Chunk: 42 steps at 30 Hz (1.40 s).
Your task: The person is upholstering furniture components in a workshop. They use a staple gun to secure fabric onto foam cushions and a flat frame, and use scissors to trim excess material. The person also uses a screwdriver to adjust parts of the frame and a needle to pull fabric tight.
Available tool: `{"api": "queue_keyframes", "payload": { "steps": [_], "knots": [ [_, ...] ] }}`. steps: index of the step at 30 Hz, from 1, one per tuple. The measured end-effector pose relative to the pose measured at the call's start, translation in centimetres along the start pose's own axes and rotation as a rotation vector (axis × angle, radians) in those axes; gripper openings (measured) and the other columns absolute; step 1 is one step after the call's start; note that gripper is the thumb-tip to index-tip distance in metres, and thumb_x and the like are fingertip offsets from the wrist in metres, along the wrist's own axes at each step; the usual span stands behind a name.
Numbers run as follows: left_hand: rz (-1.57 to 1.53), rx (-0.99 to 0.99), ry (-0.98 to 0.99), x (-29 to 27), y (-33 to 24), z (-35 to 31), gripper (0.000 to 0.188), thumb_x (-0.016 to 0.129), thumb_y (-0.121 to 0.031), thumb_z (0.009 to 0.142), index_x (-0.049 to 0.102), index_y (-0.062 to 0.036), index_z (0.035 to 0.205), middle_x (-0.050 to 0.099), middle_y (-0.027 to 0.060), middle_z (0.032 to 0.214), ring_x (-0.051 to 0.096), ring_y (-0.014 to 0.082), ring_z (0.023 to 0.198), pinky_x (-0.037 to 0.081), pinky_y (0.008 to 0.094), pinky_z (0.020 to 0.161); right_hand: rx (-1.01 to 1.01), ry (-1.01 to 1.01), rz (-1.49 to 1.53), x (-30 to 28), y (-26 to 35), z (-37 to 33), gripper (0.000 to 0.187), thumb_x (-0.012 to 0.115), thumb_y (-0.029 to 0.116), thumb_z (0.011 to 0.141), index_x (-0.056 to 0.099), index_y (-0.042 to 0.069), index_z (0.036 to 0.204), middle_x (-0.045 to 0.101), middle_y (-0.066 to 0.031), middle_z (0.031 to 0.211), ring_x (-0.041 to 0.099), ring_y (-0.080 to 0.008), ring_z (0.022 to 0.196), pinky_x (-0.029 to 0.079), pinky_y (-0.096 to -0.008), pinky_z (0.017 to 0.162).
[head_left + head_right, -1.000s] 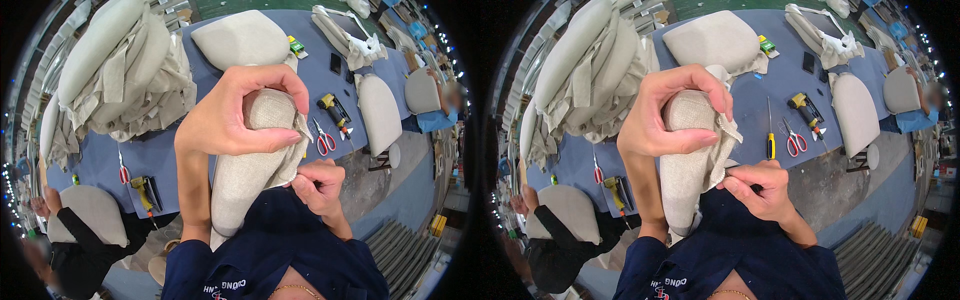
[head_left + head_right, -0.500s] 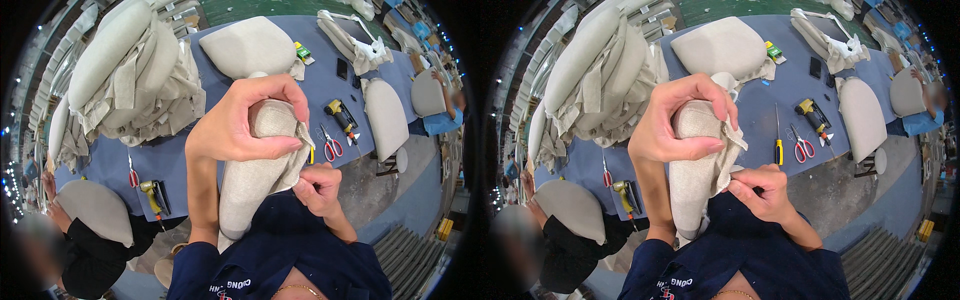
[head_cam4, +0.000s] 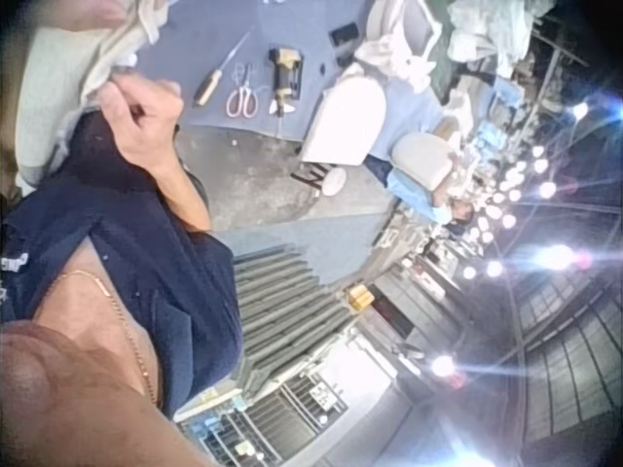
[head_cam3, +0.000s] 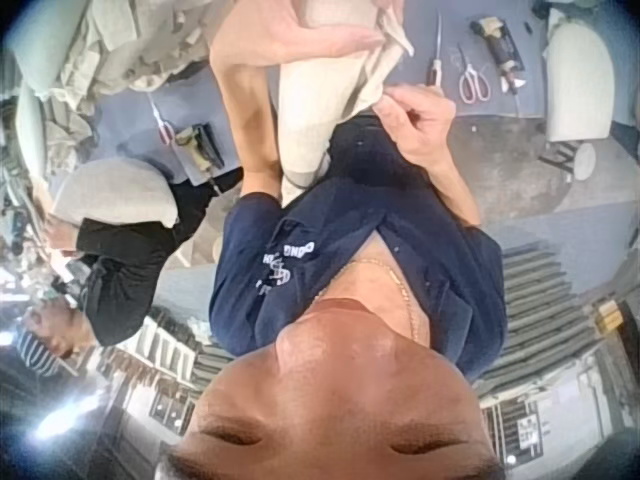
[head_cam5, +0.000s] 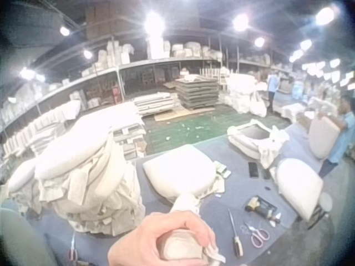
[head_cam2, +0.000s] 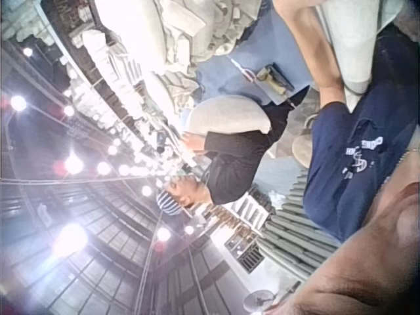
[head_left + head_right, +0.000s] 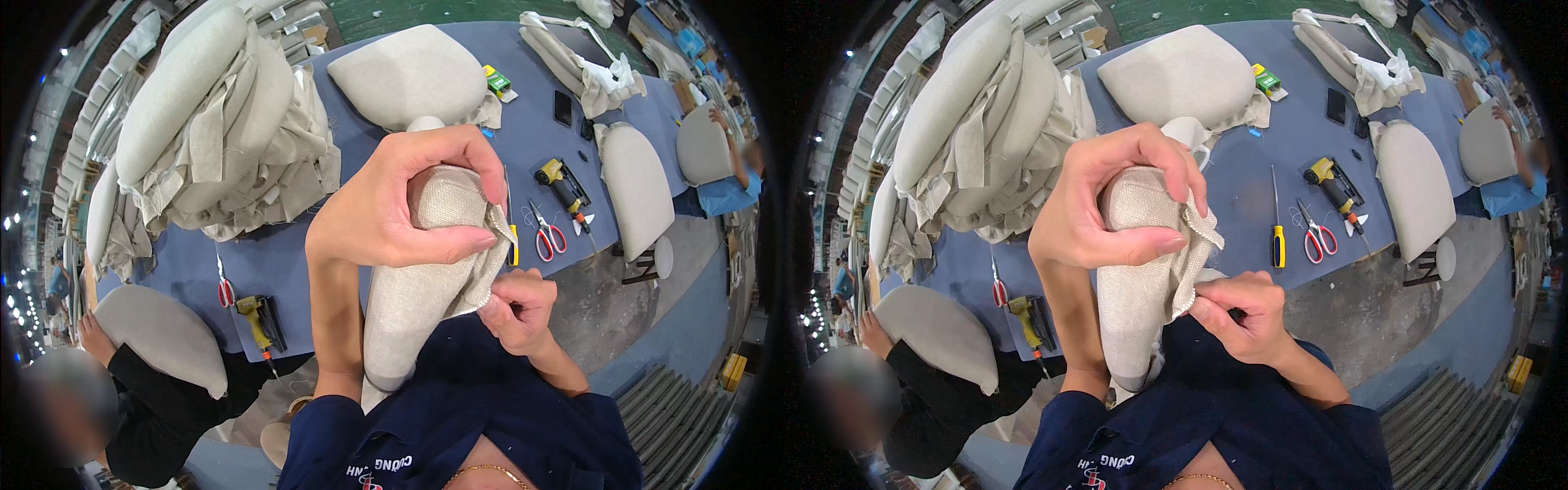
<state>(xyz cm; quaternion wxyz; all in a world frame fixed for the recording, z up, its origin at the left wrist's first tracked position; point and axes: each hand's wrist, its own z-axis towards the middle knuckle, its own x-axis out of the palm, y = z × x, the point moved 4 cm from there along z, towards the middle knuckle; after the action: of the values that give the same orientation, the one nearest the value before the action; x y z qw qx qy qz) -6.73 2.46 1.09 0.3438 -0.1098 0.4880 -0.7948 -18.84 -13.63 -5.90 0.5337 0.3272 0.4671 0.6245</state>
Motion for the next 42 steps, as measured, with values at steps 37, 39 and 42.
{"api": "queue_keyframes", "payload": {
  "steps": [37, 39, 42],
  "knots": [
    [-0.055, -0.059, -0.043, 0.9, 0.3, 0.3, 0.028, 0.081, -0.007, 0.077, 0.064, -0.0003, 0.098, 0.067, 0.0061, 0.092, 0.064, 0.0134, 0.086, 0.050, 0.0276, 0.079, -0.092, -0.035, -0.085, -0.8, 1.2, 0.2, 0.015, 0.073, 0.005, 0.092, 0.072, -0.007, 0.084, 0.060, -0.0094, 0.057, 0.057, -0.0194, 0.045, 0.043, -0.0317, 0.047],
    [-0.046, -0.057, -0.038, 1.1, 0.3, 0.4, 0.027, 0.081, -0.007, 0.076, 0.064, -0.0005, 0.097, 0.067, 0.0059, 0.091, 0.064, 0.0134, 0.085, 0.050, 0.0277, 0.078, -0.118, -0.047, -0.120, -1.0, 1.6, 0.5, 0.016, 0.072, 0.005, 0.093, 0.072, -0.007, 0.083, 0.059, -0.0086, 0.056, 0.057, -0.0188, 0.044, 0.042, -0.0315, 0.047],
    [0.017, -0.061, 0.006, 1.4, 0.1, 0.7, 0.029, 0.080, -0.001, 0.076, 0.061, -0.0023, 0.097, 0.071, 0.0107, 0.095, 0.069, 0.0167, 0.089, 0.053, 0.0314, 0.081, -0.106, -0.062, -0.134, -1.1, 1.9, 0.5, 0.016, 0.071, 0.005, 0.093, 0.071, -0.007, 0.083, 0.057, -0.0075, 0.054, 0.055, -0.0179, 0.043, 0.039, -0.0305, 0.046]
  ]
}}
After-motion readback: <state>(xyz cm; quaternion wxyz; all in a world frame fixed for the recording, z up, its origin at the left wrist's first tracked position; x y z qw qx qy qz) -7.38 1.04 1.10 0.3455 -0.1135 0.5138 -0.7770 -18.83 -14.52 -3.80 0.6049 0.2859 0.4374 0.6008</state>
